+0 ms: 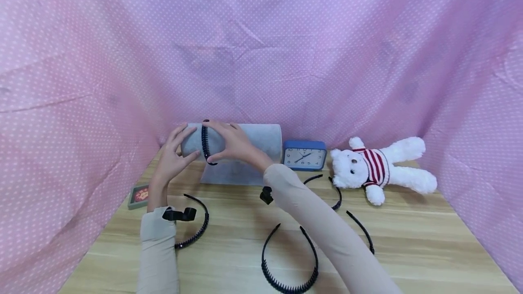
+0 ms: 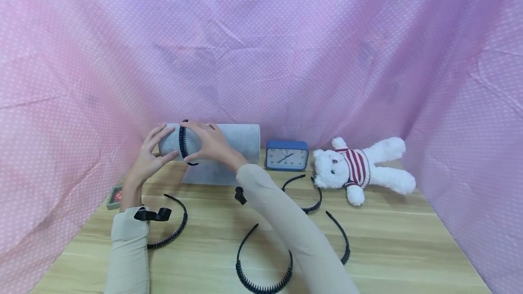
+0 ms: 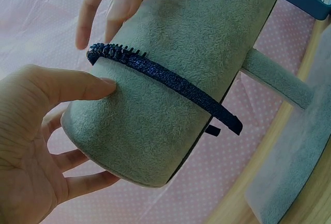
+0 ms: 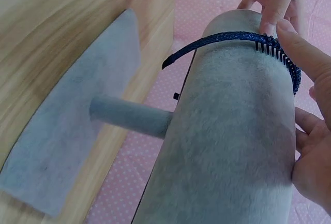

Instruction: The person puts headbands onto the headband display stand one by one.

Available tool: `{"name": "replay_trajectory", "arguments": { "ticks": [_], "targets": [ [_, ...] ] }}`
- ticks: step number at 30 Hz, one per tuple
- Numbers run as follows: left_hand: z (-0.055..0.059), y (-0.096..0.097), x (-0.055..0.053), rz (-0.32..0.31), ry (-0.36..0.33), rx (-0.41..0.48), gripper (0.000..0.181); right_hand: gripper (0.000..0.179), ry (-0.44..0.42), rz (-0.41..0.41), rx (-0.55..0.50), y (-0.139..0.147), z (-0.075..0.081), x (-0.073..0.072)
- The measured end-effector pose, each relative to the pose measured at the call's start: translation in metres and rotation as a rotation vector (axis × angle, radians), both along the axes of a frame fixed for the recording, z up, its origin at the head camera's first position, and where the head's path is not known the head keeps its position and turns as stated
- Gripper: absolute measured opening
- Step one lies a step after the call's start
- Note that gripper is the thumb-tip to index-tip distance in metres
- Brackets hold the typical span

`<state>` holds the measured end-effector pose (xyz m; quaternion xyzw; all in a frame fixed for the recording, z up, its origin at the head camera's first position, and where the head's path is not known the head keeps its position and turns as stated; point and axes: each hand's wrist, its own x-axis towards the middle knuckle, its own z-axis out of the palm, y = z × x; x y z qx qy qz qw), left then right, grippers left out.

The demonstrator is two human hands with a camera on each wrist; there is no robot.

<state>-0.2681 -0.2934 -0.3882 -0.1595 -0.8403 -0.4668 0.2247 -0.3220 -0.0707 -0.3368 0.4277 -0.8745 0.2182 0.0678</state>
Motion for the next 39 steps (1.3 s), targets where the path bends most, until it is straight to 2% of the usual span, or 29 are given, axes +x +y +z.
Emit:
{"name": "replay_trajectory", "arguments": {
  "ticks": [9,16,21,27,34,39],
  "targets": [
    [0.0,0.001,-0.005,0.002,0.015,-0.001,0.069,0.096,-0.016,0.115,-0.024,0.043,-0.003,0.012],
    [0.004,0.001,-0.005,0.004,-0.017,0.018,0.069,0.089,-0.068,0.229,0.039,0.094,-0.004,0.038],
    [0.006,0.001,-0.005,0.003,-0.034,0.012,0.069,0.084,-0.117,0.318,0.081,0.134,-0.018,0.059],
    [0.007,-0.001,-0.007,-0.002,-0.028,0.0,0.069,0.073,-0.132,0.37,0.144,0.178,-0.036,0.085],
    [0.009,-0.001,-0.006,0.003,-0.042,-0.003,0.07,0.062,-0.085,0.421,0.203,0.213,-0.058,0.106],
    [0.003,0.001,-0.005,0.01,-0.061,0.0,0.071,0.057,-0.179,0.425,0.271,0.231,-0.071,0.118]
  ]
}}
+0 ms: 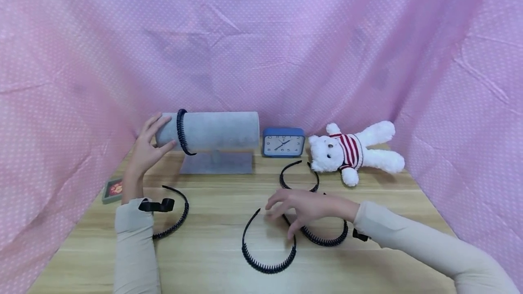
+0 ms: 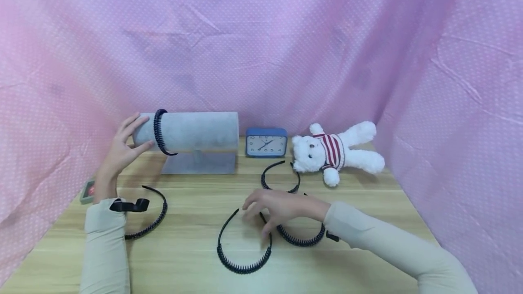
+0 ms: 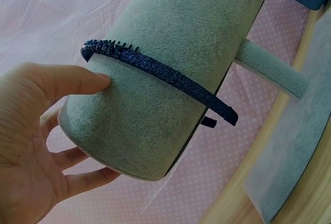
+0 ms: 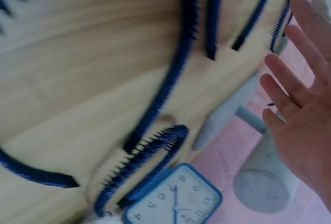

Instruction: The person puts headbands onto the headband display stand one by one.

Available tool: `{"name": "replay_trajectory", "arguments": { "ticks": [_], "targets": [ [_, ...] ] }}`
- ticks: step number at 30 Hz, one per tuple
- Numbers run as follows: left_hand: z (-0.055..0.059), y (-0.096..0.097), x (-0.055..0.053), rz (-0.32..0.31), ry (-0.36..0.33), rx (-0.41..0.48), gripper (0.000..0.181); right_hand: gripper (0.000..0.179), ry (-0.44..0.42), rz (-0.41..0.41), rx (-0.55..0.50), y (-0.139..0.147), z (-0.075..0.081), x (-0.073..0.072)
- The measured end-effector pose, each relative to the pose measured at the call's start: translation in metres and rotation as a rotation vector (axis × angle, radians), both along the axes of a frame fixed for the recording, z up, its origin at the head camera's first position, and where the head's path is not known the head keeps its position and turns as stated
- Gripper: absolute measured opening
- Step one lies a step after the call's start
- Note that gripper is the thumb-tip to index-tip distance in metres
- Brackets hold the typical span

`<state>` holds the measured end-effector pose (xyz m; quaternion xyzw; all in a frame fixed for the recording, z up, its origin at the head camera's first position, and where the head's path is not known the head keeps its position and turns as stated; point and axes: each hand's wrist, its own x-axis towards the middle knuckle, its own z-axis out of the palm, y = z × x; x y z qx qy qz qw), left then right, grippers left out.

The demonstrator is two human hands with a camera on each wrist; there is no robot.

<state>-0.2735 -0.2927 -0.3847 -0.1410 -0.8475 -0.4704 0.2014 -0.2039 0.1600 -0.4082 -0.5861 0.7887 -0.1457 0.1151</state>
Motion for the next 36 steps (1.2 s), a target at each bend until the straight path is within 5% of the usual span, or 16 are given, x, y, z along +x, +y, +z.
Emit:
{"name": "replay_trajectory", "arguments": {
  "ticks": [8,16,36],
  "targets": [
    [-0.003,-0.003,-0.003,0.007,-0.015,-0.009,0.071,0.042,-0.038,0.005,0.115,0.013,-0.015,0.006],
    [-0.001,-0.003,-0.003,0.009,-0.015,-0.008,0.071,0.032,-0.107,0.021,0.108,0.01,-0.029,0.009],
    [-0.004,-0.004,-0.006,-0.004,-0.031,0.005,0.071,0.013,-0.039,-0.006,0.009,-0.009,-0.041,-0.001]
  ]
}}
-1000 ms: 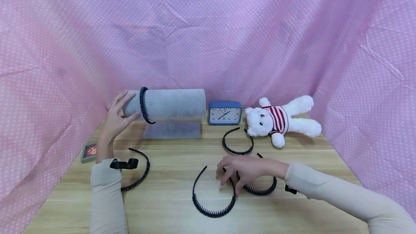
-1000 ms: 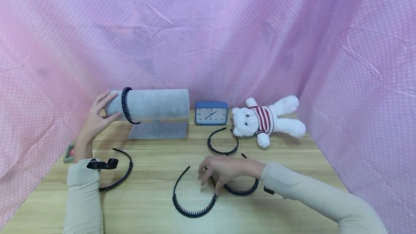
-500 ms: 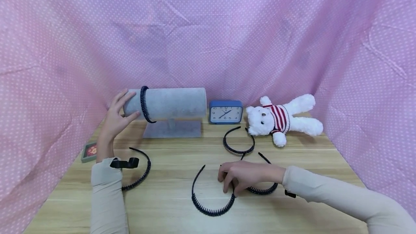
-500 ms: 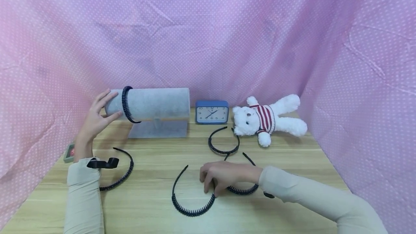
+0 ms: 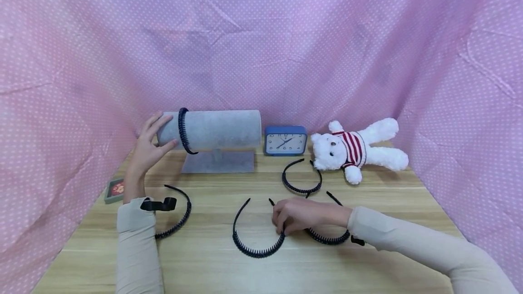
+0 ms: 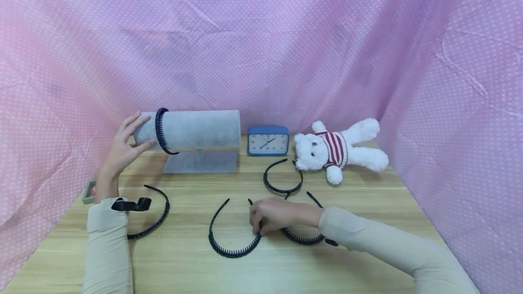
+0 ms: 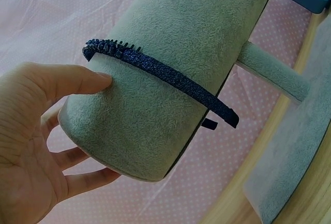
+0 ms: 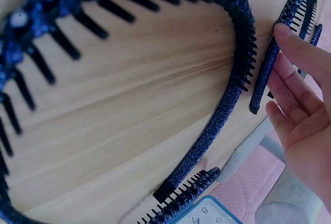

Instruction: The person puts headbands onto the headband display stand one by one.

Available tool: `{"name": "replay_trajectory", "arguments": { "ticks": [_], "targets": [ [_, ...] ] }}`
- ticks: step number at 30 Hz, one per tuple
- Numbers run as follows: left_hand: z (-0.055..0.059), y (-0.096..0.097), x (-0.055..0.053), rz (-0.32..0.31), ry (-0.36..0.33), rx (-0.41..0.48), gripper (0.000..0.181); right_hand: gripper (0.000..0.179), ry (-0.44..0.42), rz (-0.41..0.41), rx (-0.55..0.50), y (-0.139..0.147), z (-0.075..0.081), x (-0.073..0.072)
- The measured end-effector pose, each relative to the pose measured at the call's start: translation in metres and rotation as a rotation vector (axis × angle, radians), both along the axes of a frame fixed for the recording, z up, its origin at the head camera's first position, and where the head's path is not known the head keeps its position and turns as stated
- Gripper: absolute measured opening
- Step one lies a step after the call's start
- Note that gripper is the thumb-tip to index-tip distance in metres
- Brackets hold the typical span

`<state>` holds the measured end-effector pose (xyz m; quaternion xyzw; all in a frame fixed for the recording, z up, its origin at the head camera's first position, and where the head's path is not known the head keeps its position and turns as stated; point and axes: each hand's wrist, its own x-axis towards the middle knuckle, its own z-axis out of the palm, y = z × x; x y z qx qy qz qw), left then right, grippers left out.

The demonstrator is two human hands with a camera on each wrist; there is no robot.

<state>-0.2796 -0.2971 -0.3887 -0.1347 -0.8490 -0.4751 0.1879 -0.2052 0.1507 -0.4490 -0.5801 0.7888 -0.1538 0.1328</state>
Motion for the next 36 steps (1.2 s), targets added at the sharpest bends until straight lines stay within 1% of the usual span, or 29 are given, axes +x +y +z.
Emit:
{"name": "replay_trajectory", "arguments": {
  "ticks": [11,18,21,25,28,32,36],
  "targets": [
    [0.001,0.001,0.002,-0.005,0.01,0.004,0.071,0.011,0.027,0.01,-0.004,-0.007,0.0,-0.004],
    [0.001,0.001,0.002,-0.005,0.011,-0.001,0.071,0.009,0.075,0.022,-0.011,-0.009,0.0,-0.004],
    [0.001,0.0,0.002,-0.004,0.01,-0.003,0.072,0.011,0.094,0.023,-0.016,-0.01,0.0,-0.004],
    [0.0,0.0,0.001,-0.005,0.014,-0.001,0.072,0.02,0.093,0.023,-0.002,-0.012,-0.002,-0.003],
    [-0.001,0.0,0.0,-0.007,0.016,0.0,0.072,0.024,0.071,0.023,0.011,-0.013,-0.001,-0.001],
    [-0.001,0.0,0.0,-0.007,0.02,-0.005,0.072,0.023,0.061,0.025,0.025,-0.016,0.0,0.001],
    [-0.001,0.0,0.0,-0.006,0.026,-0.008,0.072,0.02,0.074,0.026,0.034,-0.018,0.001,0.003]
  ]
}}
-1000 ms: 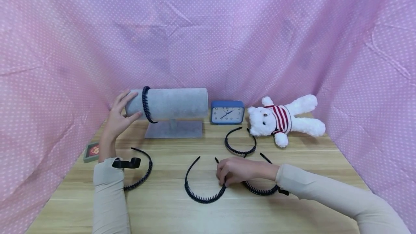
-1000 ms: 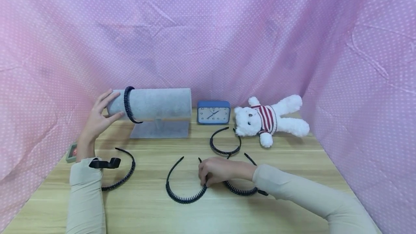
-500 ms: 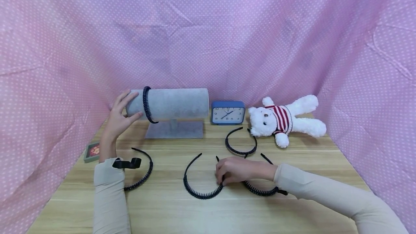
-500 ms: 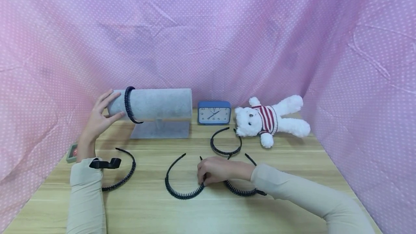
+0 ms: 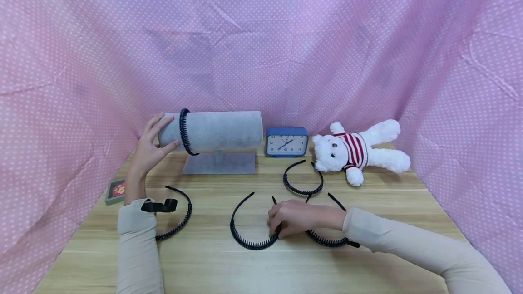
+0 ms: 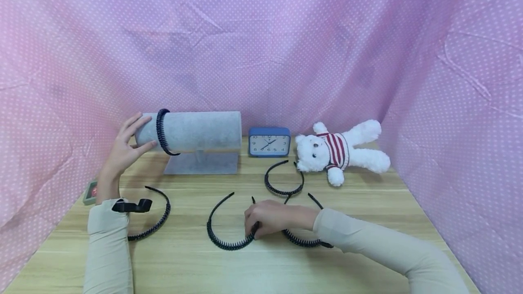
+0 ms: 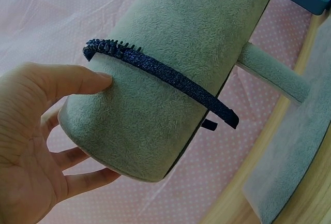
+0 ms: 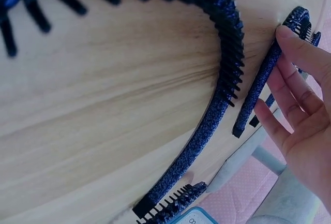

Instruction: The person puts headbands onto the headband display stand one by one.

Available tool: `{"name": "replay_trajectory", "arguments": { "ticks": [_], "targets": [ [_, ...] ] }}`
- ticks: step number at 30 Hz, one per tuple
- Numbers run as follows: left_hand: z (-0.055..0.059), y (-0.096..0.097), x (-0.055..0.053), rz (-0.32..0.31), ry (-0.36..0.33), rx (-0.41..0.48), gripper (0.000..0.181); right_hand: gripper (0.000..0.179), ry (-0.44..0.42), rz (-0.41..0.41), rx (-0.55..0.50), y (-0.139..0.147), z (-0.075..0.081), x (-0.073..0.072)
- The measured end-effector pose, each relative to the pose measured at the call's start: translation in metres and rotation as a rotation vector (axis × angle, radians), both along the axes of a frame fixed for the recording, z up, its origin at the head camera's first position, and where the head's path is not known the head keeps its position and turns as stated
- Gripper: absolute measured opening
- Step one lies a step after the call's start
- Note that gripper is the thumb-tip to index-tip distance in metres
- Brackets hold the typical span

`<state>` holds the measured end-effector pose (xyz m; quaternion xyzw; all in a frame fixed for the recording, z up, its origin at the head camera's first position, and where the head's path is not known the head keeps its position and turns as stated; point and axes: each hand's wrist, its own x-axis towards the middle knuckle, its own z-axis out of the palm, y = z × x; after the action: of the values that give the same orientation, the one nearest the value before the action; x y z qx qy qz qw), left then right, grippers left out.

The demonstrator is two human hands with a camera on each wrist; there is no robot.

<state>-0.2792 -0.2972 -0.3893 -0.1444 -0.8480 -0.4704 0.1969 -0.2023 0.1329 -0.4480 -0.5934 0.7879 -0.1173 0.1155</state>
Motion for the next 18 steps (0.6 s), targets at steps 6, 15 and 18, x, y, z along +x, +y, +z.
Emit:
{"name": "replay_trajectory", "arguments": {
  "ticks": [6,15,18],
  "targets": [
    [0.0,0.0,0.001,0.0,-0.002,-0.001,0.072,0.017,-0.021,-0.002,-0.009,-0.001,0.0,0.002],
    [-0.001,0.0,0.0,0.008,-0.018,0.003,0.071,0.015,0.025,0.02,-0.067,0.0,0.008,-0.001],
    [0.0,0.001,0.001,0.007,-0.013,0.004,0.071,0.016,0.022,0.009,-0.084,0.0,0.016,-0.003]
  ]
}}
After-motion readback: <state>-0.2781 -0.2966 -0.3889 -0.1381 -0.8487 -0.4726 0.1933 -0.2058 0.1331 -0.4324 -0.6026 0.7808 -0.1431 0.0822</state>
